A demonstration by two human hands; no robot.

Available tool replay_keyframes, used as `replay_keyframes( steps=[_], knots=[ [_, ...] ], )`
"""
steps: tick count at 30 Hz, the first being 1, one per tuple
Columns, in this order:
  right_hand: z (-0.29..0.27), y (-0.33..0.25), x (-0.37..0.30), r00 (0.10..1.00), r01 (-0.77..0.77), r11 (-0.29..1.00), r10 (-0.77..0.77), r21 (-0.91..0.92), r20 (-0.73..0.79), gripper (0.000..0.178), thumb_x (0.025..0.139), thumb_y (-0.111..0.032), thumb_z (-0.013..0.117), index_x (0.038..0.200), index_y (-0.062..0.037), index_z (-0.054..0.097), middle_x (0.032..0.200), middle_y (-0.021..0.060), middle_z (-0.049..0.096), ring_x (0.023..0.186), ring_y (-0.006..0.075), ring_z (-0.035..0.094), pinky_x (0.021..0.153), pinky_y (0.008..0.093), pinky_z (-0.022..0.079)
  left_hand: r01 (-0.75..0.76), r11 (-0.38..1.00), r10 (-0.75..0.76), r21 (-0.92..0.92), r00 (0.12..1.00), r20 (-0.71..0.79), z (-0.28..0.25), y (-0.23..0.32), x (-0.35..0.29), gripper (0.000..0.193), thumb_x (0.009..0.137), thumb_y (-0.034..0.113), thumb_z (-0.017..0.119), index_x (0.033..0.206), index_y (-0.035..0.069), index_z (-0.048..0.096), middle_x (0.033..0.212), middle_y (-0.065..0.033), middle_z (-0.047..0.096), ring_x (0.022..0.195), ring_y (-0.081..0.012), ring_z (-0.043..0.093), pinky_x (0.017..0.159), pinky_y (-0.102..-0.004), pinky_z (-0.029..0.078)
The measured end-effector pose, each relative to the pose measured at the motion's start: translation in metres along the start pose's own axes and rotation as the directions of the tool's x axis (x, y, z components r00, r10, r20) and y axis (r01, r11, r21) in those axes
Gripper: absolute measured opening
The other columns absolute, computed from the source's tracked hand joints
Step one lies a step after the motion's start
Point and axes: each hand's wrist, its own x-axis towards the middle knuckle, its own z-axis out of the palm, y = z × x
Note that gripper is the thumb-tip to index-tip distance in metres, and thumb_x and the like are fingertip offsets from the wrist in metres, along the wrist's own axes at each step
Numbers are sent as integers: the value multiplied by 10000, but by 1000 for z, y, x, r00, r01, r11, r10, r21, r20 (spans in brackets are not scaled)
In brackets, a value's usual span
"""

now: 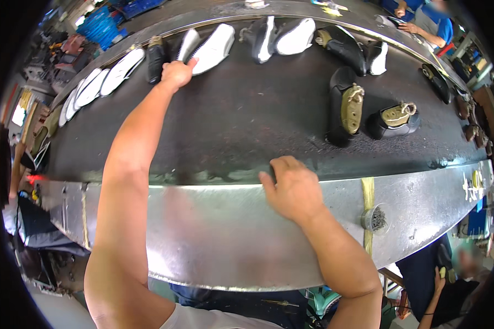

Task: Trimming excess material and lasting shoe uppers at a conveyor belt workstation.

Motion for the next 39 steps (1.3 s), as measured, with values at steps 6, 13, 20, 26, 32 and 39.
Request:
replay_keyframes(
  steps=[6, 13, 20, 26, 32, 39],
  knots=[
    [-9, -2, -10, 1000, -23, 999, 23, -34, 5, 367, 910, -313, 640, 1060, 21, 670, 1046, 185, 685, 991, 360, 657, 863, 439, 528, -299, 954, 292, 35, 947, 138, -98, -73, -200, 687, 937, 614, 547, 1032, -50, 694, 1355, -347, 467, 1191, -470, 525, 1025, -438, 437],
    [2, -4, -28, 976, 127, 992, -127, -13, -179, 411, 900, -307, 663, 1161, 10, 644, 1159, 203, 660, 1064, 378, 622, 923, 454, 490, -273, 928, 302, -252, 950, 81, -207, -192, -419, 530, 916, 474, 655, 870, -52, 695, 1083, -305, 561, 951, -445, 584, 852, -489, 465],
    [-10, -122, -216, 920, 359, 933, -360, 38, 154, 254, 803, -190, 745, 973, -60, 608, 920, 153, 628, 863, 351, 619, 765, 471, 508, -460, 885, 456, 72, 888, 68, -193, -231, -517, 629, 849, 272, 748, 1289, -113, 517, 1540, -364, 216, 1444, -498, 249, 1179, -472, 261],
    [43, -122, -457, 876, 216, 971, -239, 103, 419, 329, 821, -280, 753, 1020, -65, 602, 917, 129, 598, 883, 336, 631, 786, 429, 524, -406, 884, 286, 233, 862, 419, -171, -130, -404, 1044, 819, 615, 677, 1549, 13, 237, 1379, -243, 565, 1323, -395, 508, 1094, -689, 251],
    [31, -148, -521, 839, -64, 990, 120, -122, 532, 528, 785, -336, 799, 1161, -29, 591, 1083, 179, 635, 911, 372, 660, 836, 438, 551, -271, 953, 197, 133, 892, 407, -155, -95, -371, 893, 875, 627, 601, 1512, 48, 364, 1518, -171, 455, 1386, -406, 438, 1062, -804, 106],
    [17, -90, -530, 648, -744, 402, 238, 534, 724, 549, 770, -189, 815, 1214, -13, 544, 908, 28, 610, 759, 149, 594, 651, 299, 494, -792, 544, 736, -276, 608, -297, -183, -133, -506, 832, 846, 491, 727, 1492, 90, 390, 1278, -292, 528, 1198, -449, 495, 1037, -478, 414]
  ],
)
